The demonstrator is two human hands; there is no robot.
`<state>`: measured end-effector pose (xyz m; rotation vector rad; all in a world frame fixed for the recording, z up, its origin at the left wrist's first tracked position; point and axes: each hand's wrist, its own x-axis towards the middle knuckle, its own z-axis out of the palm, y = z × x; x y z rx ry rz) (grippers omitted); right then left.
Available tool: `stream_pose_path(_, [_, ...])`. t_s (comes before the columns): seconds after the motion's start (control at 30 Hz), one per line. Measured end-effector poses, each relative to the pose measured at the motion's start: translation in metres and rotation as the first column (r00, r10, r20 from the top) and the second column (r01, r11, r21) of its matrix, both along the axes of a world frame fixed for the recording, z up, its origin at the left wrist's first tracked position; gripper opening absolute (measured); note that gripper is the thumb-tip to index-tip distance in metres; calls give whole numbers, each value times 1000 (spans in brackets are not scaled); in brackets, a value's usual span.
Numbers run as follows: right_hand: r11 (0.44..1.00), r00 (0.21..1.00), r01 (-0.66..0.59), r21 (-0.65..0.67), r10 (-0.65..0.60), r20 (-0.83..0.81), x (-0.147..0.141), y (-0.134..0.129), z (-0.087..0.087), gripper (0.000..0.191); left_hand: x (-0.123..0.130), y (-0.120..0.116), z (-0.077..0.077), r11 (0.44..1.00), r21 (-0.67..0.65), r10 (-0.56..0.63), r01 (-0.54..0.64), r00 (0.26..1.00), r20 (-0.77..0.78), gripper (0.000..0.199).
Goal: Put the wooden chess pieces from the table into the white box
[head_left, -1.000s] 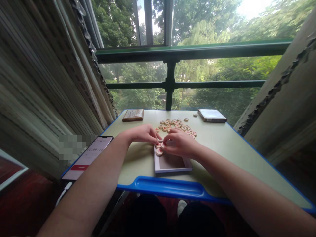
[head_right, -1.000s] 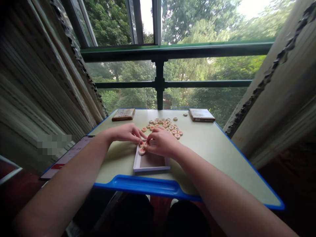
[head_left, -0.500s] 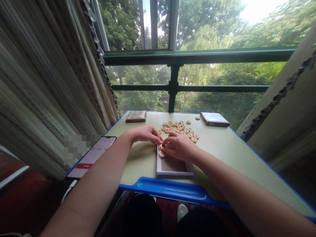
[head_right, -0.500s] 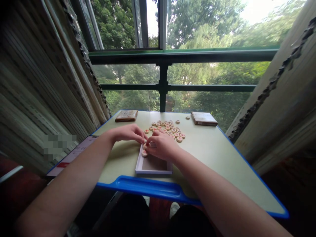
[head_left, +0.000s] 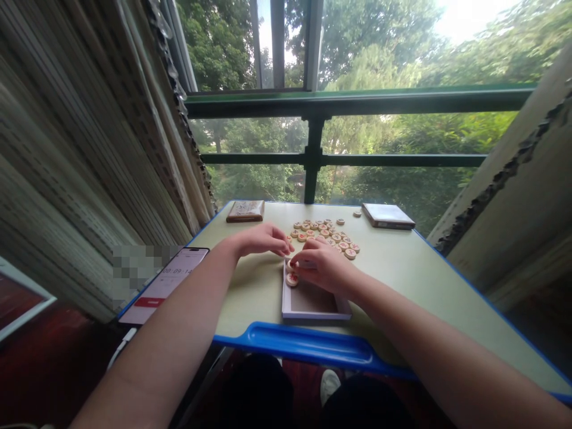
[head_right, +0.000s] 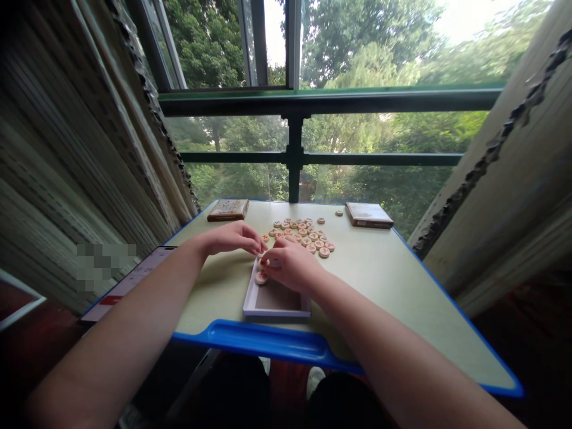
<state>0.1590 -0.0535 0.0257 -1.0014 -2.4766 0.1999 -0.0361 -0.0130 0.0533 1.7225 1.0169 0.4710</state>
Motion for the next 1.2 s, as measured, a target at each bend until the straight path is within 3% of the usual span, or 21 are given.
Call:
stream_pose_path(0.17, [1000, 1000, 24, -6, -24, -11, 3, 1, 3, 14, 4, 6, -4, 977, 155, 142, -146, 989, 38, 17])
stream_pose_path(0.3, [1000, 1000, 18, -3, -18, 1, 5, 2, 3, 13, 8, 11, -13, 943, 274, 194, -190, 981, 13, 23])
stream_pose_path(0.5, [1000, 1000, 19, -11, -19, 12, 3, 1, 3, 16, 8, 13, -18, 950, 291, 138, -116, 989, -58, 24])
stream_pose_path(0.8, [1000, 1000, 28, 0, -28, 13, 0, 2, 2, 17, 10, 7, -11, 932, 339, 167, -129, 982, -86, 21])
stream_pose_path(1.2, [1000, 1000, 7, 19, -7, 18, 3, 4, 1, 13, 8, 10, -14, 919, 367, 186, -143, 979, -84, 24])
